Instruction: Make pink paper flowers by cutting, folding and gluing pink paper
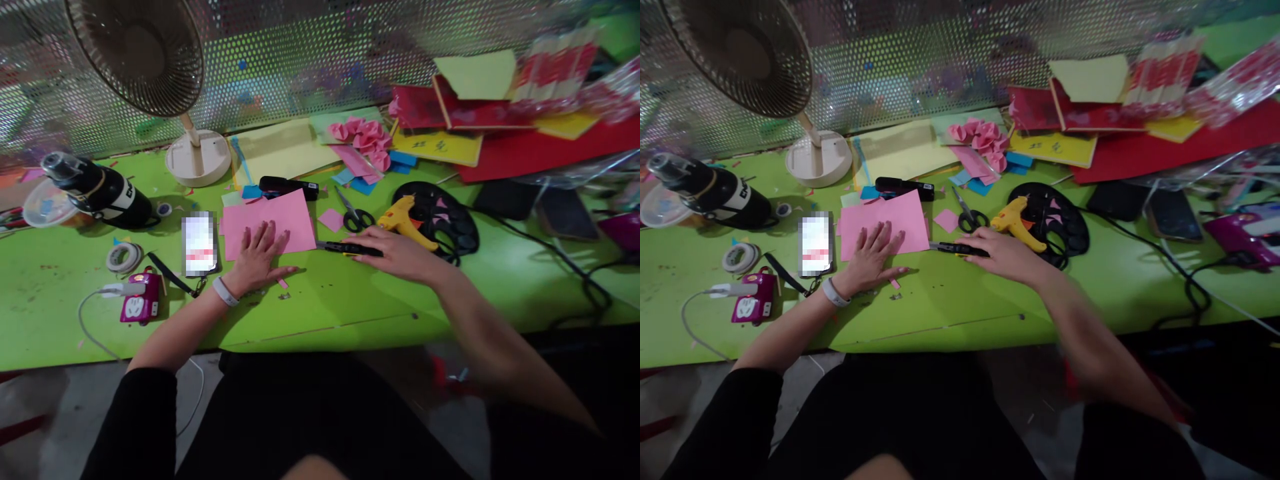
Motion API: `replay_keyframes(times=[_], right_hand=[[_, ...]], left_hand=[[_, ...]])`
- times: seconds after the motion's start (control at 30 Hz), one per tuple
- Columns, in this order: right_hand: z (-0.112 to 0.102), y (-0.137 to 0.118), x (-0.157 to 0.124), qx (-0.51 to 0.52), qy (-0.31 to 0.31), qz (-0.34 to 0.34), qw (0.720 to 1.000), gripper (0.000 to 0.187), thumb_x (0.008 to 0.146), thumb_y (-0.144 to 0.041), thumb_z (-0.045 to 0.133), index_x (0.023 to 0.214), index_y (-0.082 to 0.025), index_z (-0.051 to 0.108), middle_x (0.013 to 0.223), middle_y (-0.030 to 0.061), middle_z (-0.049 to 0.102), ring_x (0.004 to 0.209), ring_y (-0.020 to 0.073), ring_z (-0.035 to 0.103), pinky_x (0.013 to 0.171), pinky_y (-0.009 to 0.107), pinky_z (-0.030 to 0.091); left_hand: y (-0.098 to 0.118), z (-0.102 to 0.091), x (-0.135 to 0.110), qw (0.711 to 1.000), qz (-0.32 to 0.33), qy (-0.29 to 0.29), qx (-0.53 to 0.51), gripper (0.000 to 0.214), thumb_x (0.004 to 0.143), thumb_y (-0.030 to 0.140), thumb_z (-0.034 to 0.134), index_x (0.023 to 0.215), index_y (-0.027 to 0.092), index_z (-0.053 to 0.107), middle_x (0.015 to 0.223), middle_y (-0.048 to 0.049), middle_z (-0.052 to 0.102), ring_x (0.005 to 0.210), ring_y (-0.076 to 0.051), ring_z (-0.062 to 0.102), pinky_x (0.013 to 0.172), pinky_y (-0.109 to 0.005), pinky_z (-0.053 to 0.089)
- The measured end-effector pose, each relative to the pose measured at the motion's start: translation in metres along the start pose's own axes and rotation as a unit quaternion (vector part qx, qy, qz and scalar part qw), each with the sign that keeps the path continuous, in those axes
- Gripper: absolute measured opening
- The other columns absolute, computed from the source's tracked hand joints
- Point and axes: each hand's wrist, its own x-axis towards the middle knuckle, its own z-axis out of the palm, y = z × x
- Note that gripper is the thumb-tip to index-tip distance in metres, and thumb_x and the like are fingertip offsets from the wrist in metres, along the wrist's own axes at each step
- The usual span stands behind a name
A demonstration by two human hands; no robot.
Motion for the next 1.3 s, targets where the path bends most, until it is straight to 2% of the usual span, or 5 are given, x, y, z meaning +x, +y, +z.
replay_keyframes(times=[0.23,0.47,0.63,0.8,1.3], right_hand=[[0.015,0.001,0.004,-0.082,0.084,-0.080,0.990,0.039,0.100,-0.033,0.047,0.134,-0.023,0.064,0.116,0.0127,0.068,0.103,0.0275,0.063,0.089,0.045,0.053],[0.038,-0.003,0.004,-0.110,0.163,-0.077,0.977,0.034,0.099,-0.024,0.048,0.125,-0.015,0.068,0.111,0.0151,0.068,0.101,0.0282,0.062,0.086,0.046,0.053],[0.035,-0.010,0.006,-0.114,0.159,-0.104,0.975,0.036,0.098,-0.031,0.054,0.129,-0.016,0.066,0.111,0.0141,0.068,0.101,0.0281,0.062,0.088,0.047,0.052],[0.035,-0.011,0.008,-0.101,0.174,-0.122,0.972,0.032,0.099,-0.024,0.052,0.123,-0.013,0.069,0.105,0.0154,0.068,0.097,0.0267,0.062,0.086,0.044,0.053],[0.034,-0.018,-0.004,-0.074,0.149,-0.097,0.981,0.038,0.101,-0.027,0.044,0.128,-0.014,0.066,0.106,0.0176,0.065,0.100,0.0297,0.060,0.089,0.048,0.055]], left_hand=[[-0.001,-0.001,0.000,1.000,0.012,-0.006,0.009,0.095,0.085,0.082,0.034,0.160,0.034,0.002,0.169,-0.0059,0.001,0.156,-0.031,0.005,0.124,-0.053,-0.011],[0.001,-0.005,0.001,1.000,0.014,-0.015,0.008,0.094,0.085,0.082,0.034,0.160,0.034,0.004,0.169,-0.0075,0.005,0.156,-0.033,0.007,0.124,-0.055,-0.009],[0.002,-0.006,0.001,1.000,0.010,-0.020,0.010,0.095,0.085,0.082,0.032,0.161,0.033,0.005,0.169,-0.0075,0.006,0.156,-0.032,0.006,0.124,-0.056,-0.009],[0.001,-0.004,0.000,1.000,0.016,-0.019,0.012,0.093,0.086,0.081,0.032,0.161,0.033,0.004,0.169,-0.0049,0.002,0.156,-0.031,0.003,0.124,-0.054,-0.012],[0.001,-0.001,0.000,1.000,0.014,-0.011,0.000,0.094,0.085,0.083,0.033,0.160,0.035,0.003,0.170,-0.0024,0.001,0.156,-0.032,0.002,0.124,-0.054,-0.014]])
